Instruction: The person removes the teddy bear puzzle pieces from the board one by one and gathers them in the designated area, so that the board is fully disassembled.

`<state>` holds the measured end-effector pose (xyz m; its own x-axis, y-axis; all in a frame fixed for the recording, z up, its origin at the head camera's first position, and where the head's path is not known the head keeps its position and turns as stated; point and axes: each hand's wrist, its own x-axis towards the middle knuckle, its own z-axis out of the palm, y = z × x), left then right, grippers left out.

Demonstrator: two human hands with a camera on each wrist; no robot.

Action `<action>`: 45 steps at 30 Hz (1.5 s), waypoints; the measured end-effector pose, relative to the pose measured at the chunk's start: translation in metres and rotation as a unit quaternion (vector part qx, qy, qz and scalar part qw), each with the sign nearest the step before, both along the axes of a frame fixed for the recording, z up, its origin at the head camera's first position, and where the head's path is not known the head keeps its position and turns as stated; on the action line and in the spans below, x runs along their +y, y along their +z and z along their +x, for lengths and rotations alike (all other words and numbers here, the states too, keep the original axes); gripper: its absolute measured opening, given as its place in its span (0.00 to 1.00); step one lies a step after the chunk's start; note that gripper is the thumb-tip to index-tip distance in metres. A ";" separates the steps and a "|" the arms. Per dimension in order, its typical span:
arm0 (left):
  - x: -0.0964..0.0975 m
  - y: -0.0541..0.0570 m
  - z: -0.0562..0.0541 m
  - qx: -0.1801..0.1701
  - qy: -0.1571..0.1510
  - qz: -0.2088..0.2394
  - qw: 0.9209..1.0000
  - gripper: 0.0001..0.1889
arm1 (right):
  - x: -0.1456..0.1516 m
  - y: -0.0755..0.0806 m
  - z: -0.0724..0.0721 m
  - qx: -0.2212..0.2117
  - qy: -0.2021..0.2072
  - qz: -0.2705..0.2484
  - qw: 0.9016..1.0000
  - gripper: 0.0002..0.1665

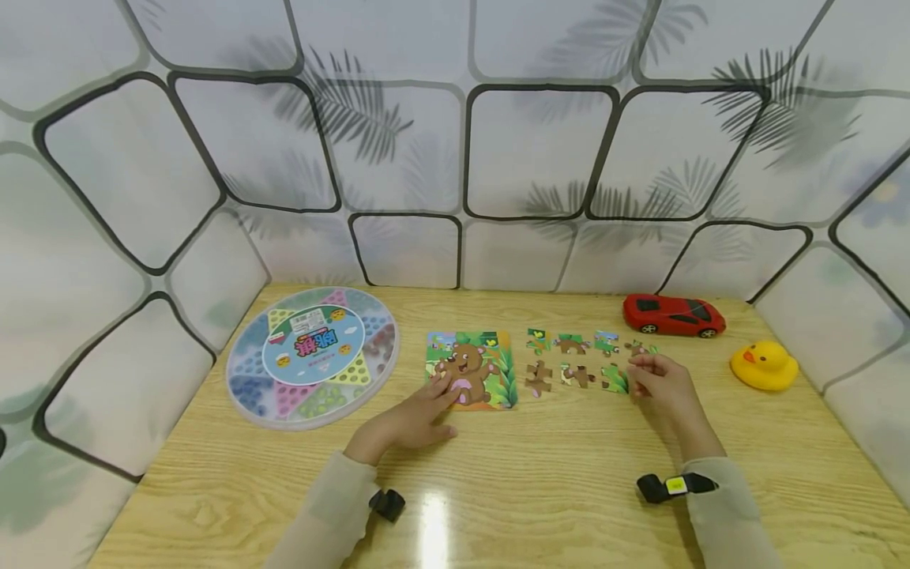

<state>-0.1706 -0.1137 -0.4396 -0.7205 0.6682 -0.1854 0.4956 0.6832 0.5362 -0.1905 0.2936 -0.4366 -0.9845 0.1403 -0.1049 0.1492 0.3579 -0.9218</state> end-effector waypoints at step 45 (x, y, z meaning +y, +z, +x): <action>0.001 0.001 0.001 -0.004 0.008 -0.005 1.000 0.35 | -0.161 -0.013 -0.006 0.018 0.248 -0.021 0.968 0.17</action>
